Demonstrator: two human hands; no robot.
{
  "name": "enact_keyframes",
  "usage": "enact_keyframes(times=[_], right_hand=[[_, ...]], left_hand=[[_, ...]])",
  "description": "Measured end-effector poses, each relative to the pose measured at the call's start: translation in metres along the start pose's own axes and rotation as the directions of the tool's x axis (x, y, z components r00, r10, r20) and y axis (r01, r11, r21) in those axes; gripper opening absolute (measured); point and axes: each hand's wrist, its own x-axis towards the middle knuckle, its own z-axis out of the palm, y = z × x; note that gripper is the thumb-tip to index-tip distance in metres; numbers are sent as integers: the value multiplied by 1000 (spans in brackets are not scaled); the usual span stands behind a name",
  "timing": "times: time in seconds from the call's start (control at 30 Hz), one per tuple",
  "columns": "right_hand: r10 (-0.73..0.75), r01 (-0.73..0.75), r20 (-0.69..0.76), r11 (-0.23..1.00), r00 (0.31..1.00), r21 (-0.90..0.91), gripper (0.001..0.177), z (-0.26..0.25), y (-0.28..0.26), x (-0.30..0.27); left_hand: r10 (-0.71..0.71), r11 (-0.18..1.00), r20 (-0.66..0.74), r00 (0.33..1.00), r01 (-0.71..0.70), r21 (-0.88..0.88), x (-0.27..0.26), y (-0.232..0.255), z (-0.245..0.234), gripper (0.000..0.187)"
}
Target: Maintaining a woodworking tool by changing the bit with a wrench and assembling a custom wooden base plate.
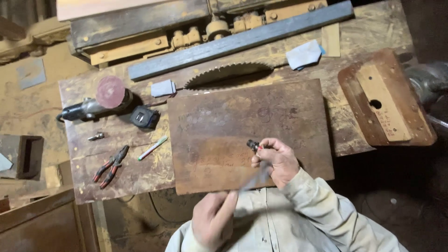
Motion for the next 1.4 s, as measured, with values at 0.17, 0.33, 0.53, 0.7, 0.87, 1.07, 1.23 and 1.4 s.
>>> enact_keyframes(times=[0.17, 0.33, 0.53, 0.7, 0.87, 1.07, 1.23, 1.4], right_hand=[[-13, 14, 13, 996, 1000, -92, 18, 15, -20, -22], [-58, 60, 17, 993, 998, -99, 6, 14, -16, -9], [-174, 167, -9, 955, 985, -245, 16, 8, -9, 14], [-491, 613, 382, 502, 783, -611, 45, 18, -5, 26], [-318, 523, 865, -697, 389, -491, 63, 77, 2, 87], [-356, 568, 893, -689, 277, -451, 35, 94, 7, 83], [-317, 643, 893, -620, 319, -450, 28, 84, 12, 103], [-492, 855, 760, -61, 424, -515, 24, 73, 4, 71]], left_hand=[[-618, 722, 427, 660, 692, -25, -31, -45, 23, 26], [-371, 897, 122, 921, 389, -210, 21, -1, -25, 10], [-462, 844, 14, 887, 444, -299, -24, -39, 8, 13], [-215, 976, -282, 935, 198, -90, -33, -73, 21, 44], [-384, 919, -359, 850, 313, -242, -23, -87, 19, 44], [-350, 935, -411, 841, 285, -213, -26, -90, 16, 38], [-500, 854, -400, 768, 361, -374, -30, -92, 25, 40], [-642, 735, -383, 664, 393, -552, -8, -83, 22, 44]])
